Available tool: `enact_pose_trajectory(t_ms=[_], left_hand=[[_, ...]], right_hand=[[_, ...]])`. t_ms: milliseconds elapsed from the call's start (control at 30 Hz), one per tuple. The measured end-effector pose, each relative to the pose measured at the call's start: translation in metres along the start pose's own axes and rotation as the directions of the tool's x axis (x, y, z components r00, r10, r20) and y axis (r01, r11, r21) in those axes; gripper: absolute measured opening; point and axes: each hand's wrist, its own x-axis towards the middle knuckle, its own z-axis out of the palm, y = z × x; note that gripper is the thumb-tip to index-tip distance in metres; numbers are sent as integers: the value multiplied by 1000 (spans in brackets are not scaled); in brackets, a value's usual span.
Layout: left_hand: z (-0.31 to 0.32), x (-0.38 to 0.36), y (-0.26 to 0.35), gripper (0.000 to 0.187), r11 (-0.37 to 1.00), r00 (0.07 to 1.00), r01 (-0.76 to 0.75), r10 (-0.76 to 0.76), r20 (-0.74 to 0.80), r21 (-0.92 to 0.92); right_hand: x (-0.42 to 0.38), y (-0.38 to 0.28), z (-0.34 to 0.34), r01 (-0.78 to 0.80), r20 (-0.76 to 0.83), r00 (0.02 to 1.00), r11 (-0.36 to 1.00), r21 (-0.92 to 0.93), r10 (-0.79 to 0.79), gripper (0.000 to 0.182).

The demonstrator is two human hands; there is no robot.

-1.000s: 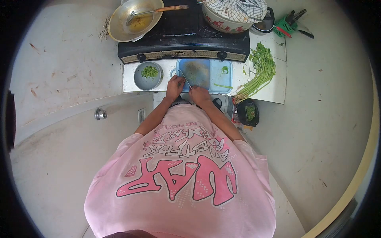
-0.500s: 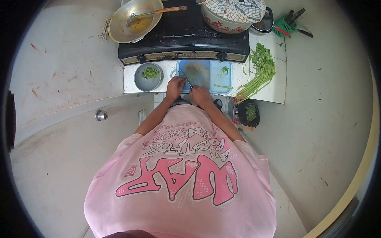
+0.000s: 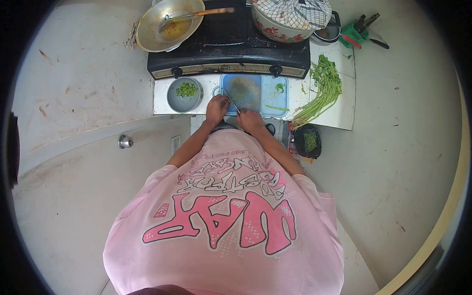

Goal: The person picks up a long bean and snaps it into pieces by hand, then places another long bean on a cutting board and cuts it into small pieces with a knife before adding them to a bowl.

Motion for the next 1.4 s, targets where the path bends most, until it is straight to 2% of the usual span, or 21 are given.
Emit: enact_pose_trajectory(t_ms=[100, 200, 400, 700, 800, 1000, 1200, 1400], left_hand=[[-1, 0, -1, 12, 992, 996, -86, 87, -5, 92], [-3, -3, 2, 12, 987, 994, -106, 109, -19, 119], [-3, -4, 2, 12, 997, 998, -51, 53, -45, 50], [-1, -4, -4, 13, 996, 996, -72, 75, -40, 59], [0, -5, -4, 13, 996, 996, -68, 70, -52, 54], [-1, -6, -4, 12, 995, 995, -79, 82, -56, 58], [-4, -9, 2, 13, 980, 988, -141, 149, -49, 139], [-2, -10, -1, 15, 993, 994, -86, 91, -66, 81]], right_hand=[[7, -4, 2, -23, -34, 999, 999, 28, 24, 41], [10, -7, 1, -41, -27, 999, 999, 14, 41, 42], [1, 0, 0, -14, 32, 999, 1000, 5, 14, 44], [3, -3, -7, -93, -21, 995, 995, 31, 94, 44], [-2, -6, -9, -23, -61, 998, 999, 45, 26, 42], [-3, -5, 3, -33, -2, 999, 999, 26, 33, 41], [13, -8, 10, -33, -76, 996, 999, 42, 36, 41], [0, -2, 4, -24, -37, 999, 1000, 16, 25, 41]])
